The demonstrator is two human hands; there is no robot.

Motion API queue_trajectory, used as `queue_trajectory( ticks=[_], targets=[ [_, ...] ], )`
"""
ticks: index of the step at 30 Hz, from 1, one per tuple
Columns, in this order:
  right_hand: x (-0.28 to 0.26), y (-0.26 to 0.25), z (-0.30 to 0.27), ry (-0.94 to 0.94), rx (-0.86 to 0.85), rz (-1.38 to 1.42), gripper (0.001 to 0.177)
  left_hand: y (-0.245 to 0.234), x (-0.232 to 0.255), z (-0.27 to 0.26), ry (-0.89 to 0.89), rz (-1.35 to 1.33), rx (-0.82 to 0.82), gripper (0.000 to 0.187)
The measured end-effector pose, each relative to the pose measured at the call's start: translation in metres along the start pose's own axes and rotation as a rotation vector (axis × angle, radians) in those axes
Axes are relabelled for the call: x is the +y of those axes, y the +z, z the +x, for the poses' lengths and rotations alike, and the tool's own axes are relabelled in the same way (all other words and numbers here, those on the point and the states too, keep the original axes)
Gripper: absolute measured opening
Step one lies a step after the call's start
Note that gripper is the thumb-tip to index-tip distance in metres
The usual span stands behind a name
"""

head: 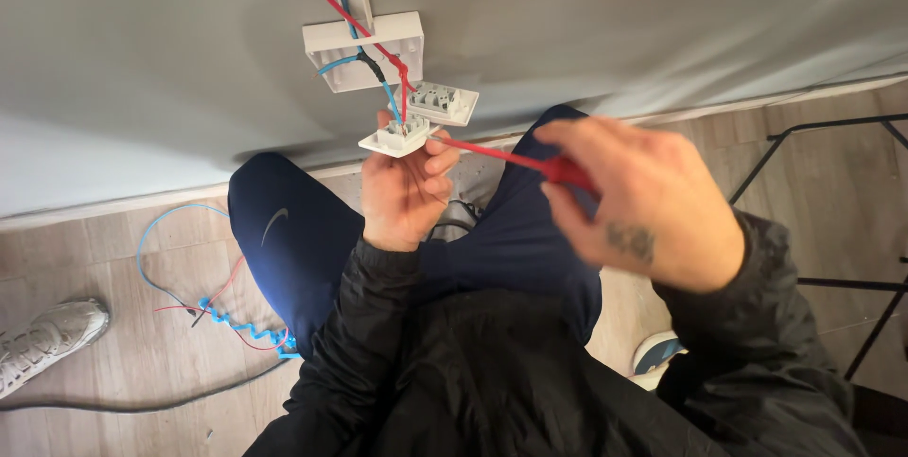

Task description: Wiring and installing an electrical outlet into a wall-mounted box.

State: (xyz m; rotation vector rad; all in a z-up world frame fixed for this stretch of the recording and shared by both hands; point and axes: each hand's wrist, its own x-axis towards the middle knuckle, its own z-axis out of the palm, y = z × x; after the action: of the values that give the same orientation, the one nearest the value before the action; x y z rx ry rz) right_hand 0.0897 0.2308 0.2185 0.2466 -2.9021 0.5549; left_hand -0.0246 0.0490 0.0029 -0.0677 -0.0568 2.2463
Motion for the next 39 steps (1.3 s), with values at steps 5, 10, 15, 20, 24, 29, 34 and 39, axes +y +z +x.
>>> queue_trajectory(
  ticks=[5,10,15,20,24,29,34,39],
  targets=[
    [0.015,0.061,0.005,0.307,0.209,0.352,0.024,-0.006,-0.003,0.000,0.025,0.078,-0.039,0.052],
    [0.002,0.132,0.014,-0.106,0.488,0.489,0.030,-0.004,-0.010,0.000,0.108,0.115,0.069,0.054],
    [0.001,0.147,0.026,-0.146,0.633,0.362,0.029,0.005,-0.010,0.000,0.169,0.224,0.091,0.053],
    [0.003,0.148,0.033,-0.240,0.719,0.303,0.025,0.013,-0.014,-0.009,0.183,0.433,0.087,0.058],
    [0.008,0.152,0.037,-0.292,0.709,0.275,0.027,0.015,-0.016,-0.016,0.292,0.638,0.115,0.049],
    [0.013,0.161,0.038,-0.279,0.659,0.283,0.033,0.021,-0.014,-0.016,0.378,0.689,0.191,0.036],
    [0.012,0.156,0.037,-0.204,0.649,0.341,0.036,0.019,-0.016,-0.025,0.555,1.037,0.370,0.024],
    [0.014,0.152,0.038,-0.178,0.643,0.315,0.034,0.090,-0.003,-0.051,1.089,1.996,0.283,0.042]
  ],
)
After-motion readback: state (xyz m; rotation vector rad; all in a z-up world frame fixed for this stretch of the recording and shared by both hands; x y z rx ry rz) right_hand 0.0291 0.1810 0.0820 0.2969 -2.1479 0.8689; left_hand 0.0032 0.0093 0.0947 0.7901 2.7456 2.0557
